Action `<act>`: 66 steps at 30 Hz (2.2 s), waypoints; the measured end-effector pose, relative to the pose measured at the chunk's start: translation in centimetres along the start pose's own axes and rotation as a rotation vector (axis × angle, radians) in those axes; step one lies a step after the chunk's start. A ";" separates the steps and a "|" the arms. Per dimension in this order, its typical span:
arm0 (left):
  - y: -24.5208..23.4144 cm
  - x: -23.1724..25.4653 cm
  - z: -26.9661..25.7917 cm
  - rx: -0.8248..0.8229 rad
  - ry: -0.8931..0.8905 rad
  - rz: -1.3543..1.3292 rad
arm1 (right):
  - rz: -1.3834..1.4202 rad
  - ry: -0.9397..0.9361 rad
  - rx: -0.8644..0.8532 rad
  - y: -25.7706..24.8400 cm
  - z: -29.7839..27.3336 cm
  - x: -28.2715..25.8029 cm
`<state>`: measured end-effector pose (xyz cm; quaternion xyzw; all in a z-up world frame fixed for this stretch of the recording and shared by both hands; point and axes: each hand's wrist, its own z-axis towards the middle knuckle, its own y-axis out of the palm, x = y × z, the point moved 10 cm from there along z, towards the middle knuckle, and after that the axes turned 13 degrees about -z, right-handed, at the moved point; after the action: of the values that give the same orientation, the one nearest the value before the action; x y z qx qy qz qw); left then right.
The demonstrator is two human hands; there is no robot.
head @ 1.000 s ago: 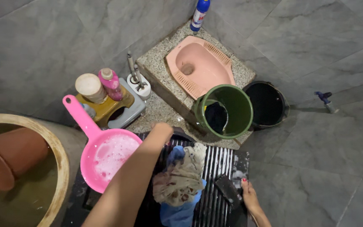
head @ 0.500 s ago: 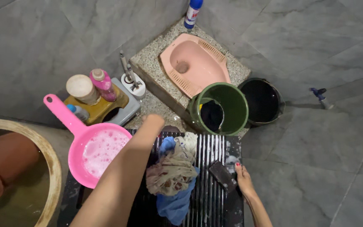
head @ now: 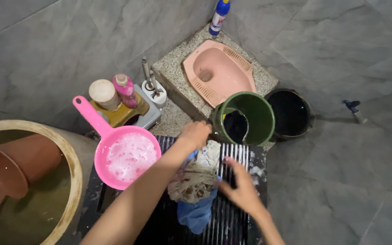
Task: The person washes several items of clothing by hand, including a pair of tan shorts and a blue t-shirt, using a brush and soap in a pink basin while working over a ribbed drainage board.
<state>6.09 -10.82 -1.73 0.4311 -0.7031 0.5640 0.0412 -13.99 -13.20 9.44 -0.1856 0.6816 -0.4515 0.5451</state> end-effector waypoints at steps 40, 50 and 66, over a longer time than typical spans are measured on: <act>-2.2 -8.3 -36.7 0.001 0.088 -0.166 | 0.656 -0.025 -0.248 3.0 -4.2 -9.0; -4.4 -12.5 -35.4 0.064 -0.136 -0.421 | 0.067 -0.303 0.055 -6.0 -2.5 -14.8; -13.1 9.6 -24.3 0.196 0.618 -0.708 | 0.564 -0.147 -0.226 -7.1 -1.3 -11.7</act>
<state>-1.80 4.00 22.17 0.4579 -0.4114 0.6807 0.3971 -12.90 -7.63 21.95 -0.0806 0.7107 -0.1892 0.6727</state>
